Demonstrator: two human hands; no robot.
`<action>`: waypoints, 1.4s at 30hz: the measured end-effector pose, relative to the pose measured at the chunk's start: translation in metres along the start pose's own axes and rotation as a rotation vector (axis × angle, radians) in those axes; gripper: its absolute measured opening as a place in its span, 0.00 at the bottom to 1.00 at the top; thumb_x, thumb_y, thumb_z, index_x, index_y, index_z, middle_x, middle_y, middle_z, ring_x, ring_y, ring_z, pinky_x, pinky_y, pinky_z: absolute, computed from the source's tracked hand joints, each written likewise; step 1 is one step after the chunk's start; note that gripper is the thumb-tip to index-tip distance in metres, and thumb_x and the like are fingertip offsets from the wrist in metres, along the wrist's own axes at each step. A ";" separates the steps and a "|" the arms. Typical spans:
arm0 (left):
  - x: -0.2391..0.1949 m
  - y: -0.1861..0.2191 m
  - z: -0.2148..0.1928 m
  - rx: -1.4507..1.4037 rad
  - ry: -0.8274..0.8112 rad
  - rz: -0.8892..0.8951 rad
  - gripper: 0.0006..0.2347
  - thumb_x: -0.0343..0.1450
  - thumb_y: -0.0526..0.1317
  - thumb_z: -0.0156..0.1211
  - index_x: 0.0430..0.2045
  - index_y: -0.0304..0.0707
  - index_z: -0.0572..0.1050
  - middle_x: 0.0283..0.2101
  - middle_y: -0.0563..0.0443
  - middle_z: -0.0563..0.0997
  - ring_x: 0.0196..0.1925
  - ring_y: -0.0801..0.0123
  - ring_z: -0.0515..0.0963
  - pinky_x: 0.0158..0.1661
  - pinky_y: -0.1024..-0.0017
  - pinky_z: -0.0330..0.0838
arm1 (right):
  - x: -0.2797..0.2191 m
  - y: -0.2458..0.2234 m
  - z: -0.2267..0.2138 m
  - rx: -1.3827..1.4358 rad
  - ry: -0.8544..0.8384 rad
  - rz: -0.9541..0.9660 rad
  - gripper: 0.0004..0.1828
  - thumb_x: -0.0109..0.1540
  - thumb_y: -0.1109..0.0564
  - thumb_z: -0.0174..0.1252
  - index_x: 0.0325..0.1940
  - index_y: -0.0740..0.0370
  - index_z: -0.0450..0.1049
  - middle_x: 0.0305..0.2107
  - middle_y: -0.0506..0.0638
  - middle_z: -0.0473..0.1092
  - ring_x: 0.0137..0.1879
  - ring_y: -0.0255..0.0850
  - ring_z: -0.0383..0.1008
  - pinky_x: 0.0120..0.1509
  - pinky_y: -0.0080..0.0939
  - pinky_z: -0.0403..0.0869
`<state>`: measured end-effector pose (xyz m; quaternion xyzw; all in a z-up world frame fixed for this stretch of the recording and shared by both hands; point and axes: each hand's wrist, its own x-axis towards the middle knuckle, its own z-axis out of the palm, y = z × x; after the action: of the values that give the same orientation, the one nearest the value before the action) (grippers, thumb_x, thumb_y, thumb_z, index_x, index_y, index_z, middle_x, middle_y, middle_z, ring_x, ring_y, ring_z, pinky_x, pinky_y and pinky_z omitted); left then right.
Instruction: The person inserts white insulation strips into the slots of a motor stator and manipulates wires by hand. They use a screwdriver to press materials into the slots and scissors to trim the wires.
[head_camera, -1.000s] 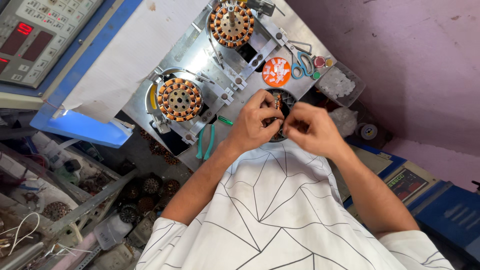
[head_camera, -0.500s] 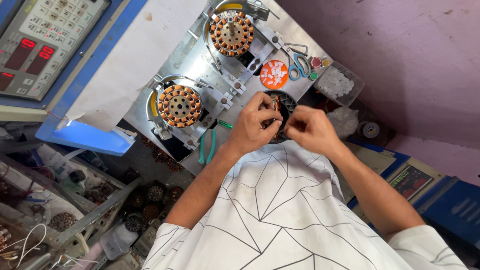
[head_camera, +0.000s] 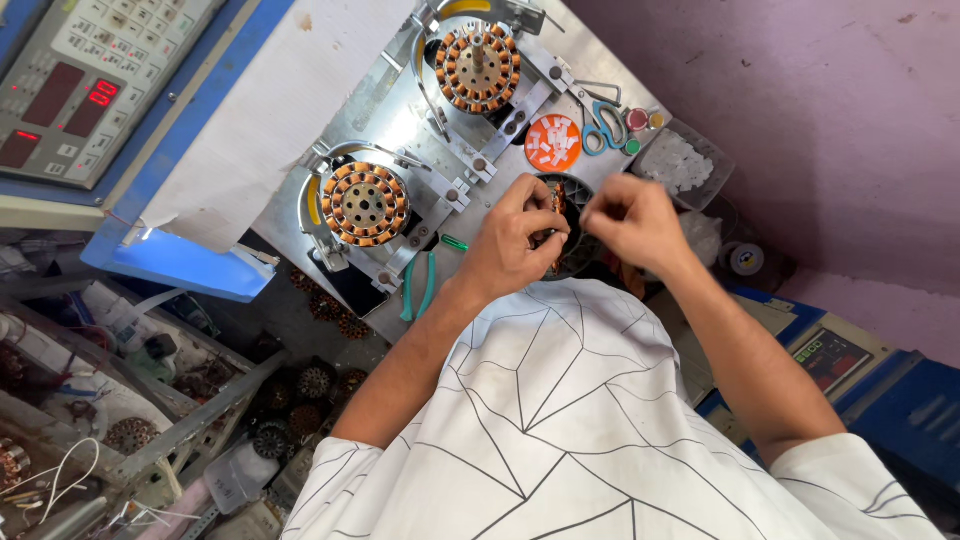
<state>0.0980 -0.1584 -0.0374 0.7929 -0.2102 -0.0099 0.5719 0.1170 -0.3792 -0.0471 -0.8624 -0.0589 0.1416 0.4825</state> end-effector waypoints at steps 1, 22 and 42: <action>0.001 0.000 -0.002 0.006 0.006 0.013 0.04 0.65 0.32 0.65 0.30 0.32 0.82 0.40 0.45 0.71 0.39 0.61 0.77 0.40 0.67 0.73 | -0.011 -0.001 0.005 -0.024 -0.053 -0.014 0.04 0.52 0.63 0.66 0.29 0.66 0.77 0.23 0.47 0.71 0.30 0.31 0.70 0.35 0.33 0.69; 0.003 0.001 -0.002 0.016 -0.004 0.049 0.04 0.64 0.32 0.65 0.29 0.31 0.81 0.41 0.45 0.70 0.40 0.59 0.78 0.42 0.65 0.75 | -0.013 0.000 -0.001 0.094 -0.061 0.041 0.04 0.56 0.63 0.65 0.30 0.66 0.76 0.25 0.46 0.71 0.30 0.29 0.69 0.34 0.33 0.68; 0.058 -0.008 -0.020 0.189 -0.353 0.100 0.04 0.64 0.35 0.67 0.25 0.35 0.77 0.43 0.51 0.73 0.48 0.58 0.77 0.47 0.60 0.71 | -0.030 -0.048 -0.002 -0.390 0.000 -0.619 0.08 0.60 0.68 0.58 0.43 0.67 0.71 0.39 0.55 0.76 0.39 0.50 0.78 0.41 0.46 0.77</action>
<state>0.1592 -0.1584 -0.0250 0.8176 -0.3463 -0.1004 0.4490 0.0903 -0.3627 0.0003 -0.8795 -0.3428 -0.0251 0.3291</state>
